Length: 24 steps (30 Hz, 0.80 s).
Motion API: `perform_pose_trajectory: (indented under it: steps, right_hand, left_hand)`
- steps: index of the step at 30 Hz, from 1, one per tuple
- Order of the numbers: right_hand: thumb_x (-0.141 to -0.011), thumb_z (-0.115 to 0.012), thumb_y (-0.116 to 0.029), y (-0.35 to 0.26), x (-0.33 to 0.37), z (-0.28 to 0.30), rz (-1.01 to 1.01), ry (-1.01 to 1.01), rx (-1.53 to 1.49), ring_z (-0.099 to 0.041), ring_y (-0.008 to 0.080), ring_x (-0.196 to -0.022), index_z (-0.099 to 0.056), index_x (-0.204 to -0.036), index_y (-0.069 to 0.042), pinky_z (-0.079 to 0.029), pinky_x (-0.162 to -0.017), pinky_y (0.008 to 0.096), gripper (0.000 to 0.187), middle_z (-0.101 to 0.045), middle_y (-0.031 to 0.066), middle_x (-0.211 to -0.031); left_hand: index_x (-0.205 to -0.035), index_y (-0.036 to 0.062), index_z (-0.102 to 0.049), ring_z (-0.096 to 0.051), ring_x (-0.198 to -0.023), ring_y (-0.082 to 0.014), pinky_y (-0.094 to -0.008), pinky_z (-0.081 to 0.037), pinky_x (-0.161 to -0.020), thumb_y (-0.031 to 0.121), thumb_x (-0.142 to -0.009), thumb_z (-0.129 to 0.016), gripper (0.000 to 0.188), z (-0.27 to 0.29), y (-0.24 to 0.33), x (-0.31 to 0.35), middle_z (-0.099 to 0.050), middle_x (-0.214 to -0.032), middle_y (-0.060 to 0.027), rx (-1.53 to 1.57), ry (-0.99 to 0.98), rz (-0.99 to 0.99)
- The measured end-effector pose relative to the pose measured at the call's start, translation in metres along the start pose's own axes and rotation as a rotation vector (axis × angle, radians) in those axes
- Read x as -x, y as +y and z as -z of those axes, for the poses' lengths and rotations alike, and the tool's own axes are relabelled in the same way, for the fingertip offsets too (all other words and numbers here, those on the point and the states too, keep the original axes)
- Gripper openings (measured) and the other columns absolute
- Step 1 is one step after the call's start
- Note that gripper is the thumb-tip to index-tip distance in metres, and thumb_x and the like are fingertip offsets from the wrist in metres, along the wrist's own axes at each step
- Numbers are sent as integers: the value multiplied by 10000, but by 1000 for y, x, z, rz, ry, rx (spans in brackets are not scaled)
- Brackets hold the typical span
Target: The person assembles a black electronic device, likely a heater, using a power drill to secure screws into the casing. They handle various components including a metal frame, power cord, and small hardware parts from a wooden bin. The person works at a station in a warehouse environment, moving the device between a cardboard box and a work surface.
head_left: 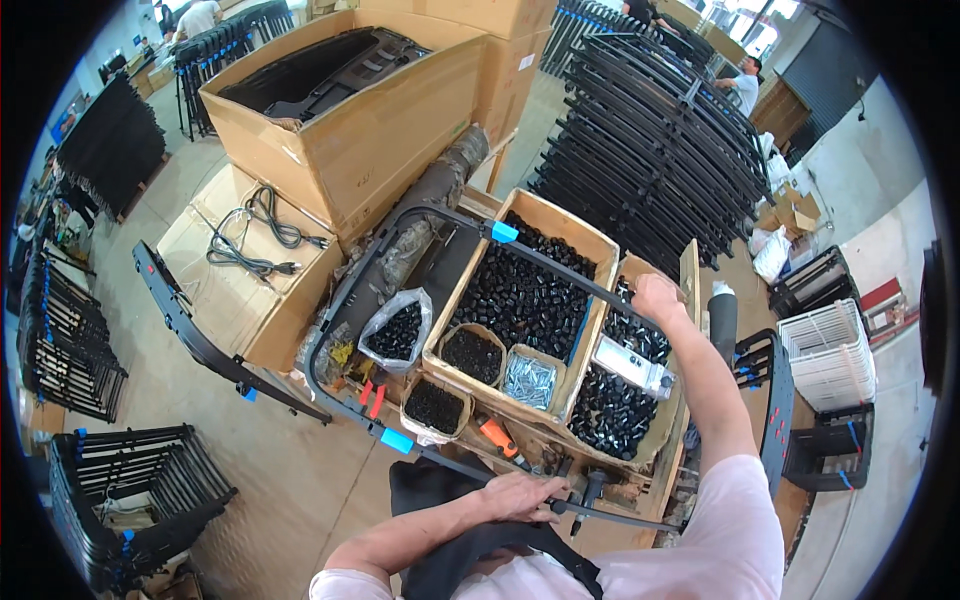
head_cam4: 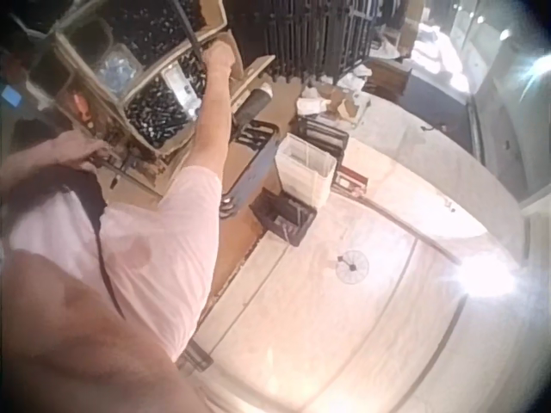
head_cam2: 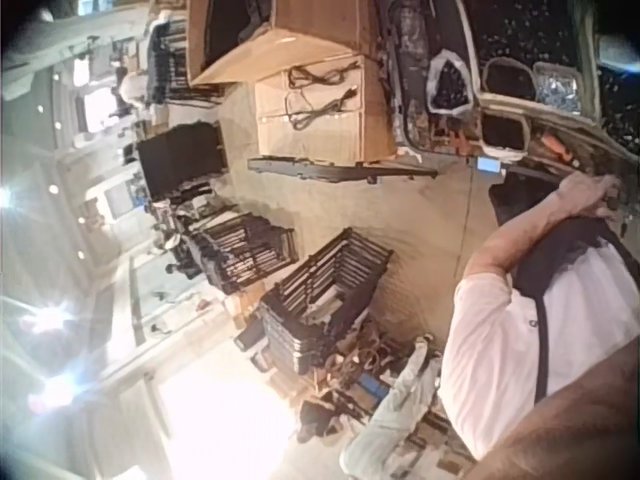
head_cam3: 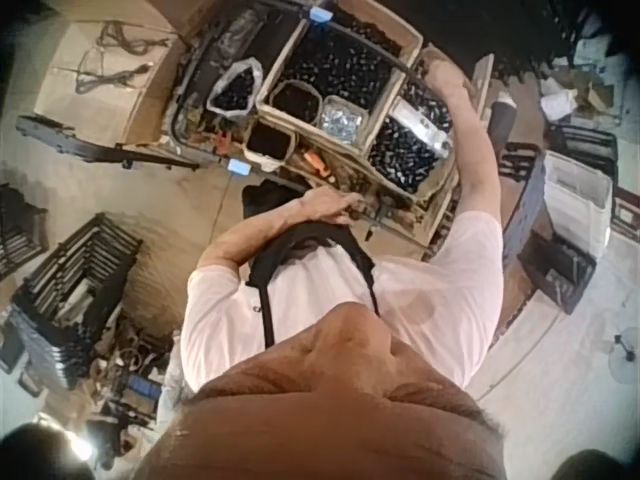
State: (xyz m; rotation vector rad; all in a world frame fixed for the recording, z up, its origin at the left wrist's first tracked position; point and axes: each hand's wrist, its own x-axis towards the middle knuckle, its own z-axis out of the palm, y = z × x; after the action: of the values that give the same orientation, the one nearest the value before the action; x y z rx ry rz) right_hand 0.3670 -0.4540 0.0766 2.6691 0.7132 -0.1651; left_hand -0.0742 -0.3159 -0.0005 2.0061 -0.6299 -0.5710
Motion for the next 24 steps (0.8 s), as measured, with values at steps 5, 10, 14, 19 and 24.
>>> perform_pose_trajectory:
  steps: [5, 10, 14, 19, 24]
  right_hand:
    - [-908, -647, -174, 1, 10, -5, -29, -121, 47, -762, 335, -1162, -812, -1128, -35, -624, -946, 473, 308, -785, 219, -1198]
    - [-938, -607, -182, 2, 9, -15, -59, 72, -94, -762, 370, -1117, -797, -1091, -43, -617, -948, 496, 281, -782, 238, -1143]
    - [-948, -597, -181, 10, -1, -18, -88, -61, 93, -778, 338, -1099, -804, -1113, -60, -628, -922, 464, 291, -799, 203, -1121]
    - [-922, -631, -155, 3, 0, -9, -49, -217, 150, -773, 343, -1131, -819, -1124, -69, -625, -942, 472, 289, -805, 164, -1165]
    - [-941, -619, -180, 2, 1, -12, -28, -217, 127, -771, 377, -1114, -795, -1136, -52, -627, -934, 490, 292, -793, 195, -1176]
  left_hand:
    - [-1460, 180, -540, -719, -1110, -402, -517, -601, -917, 431, -1062, -600, 474, -14, -6, 3, -684, -1339, -142, -93, 46, -133]
    - [-1506, 222, -558, -707, -1174, -390, -516, -610, -933, 432, -1061, -584, 492, -6, 0, 6, -643, -1422, -143, -127, -14, -111]
    - [-1490, 176, -531, -713, -1152, -406, -534, -598, -934, 499, -1021, -652, 582, 2, 3, 4, -682, -1350, -168, 0, 126, -107]
    - [-1401, 157, -553, -721, -1110, -415, -539, -597, -894, 496, -1027, -653, 515, -5, -2, 2, -702, -1293, -156, -26, 35, -55]
    - [-1500, 184, -524, -721, -1077, -412, -510, -610, -881, 409, -1061, -589, 497, -1, 0, 7, -680, -1293, -158, -119, 36, -157]
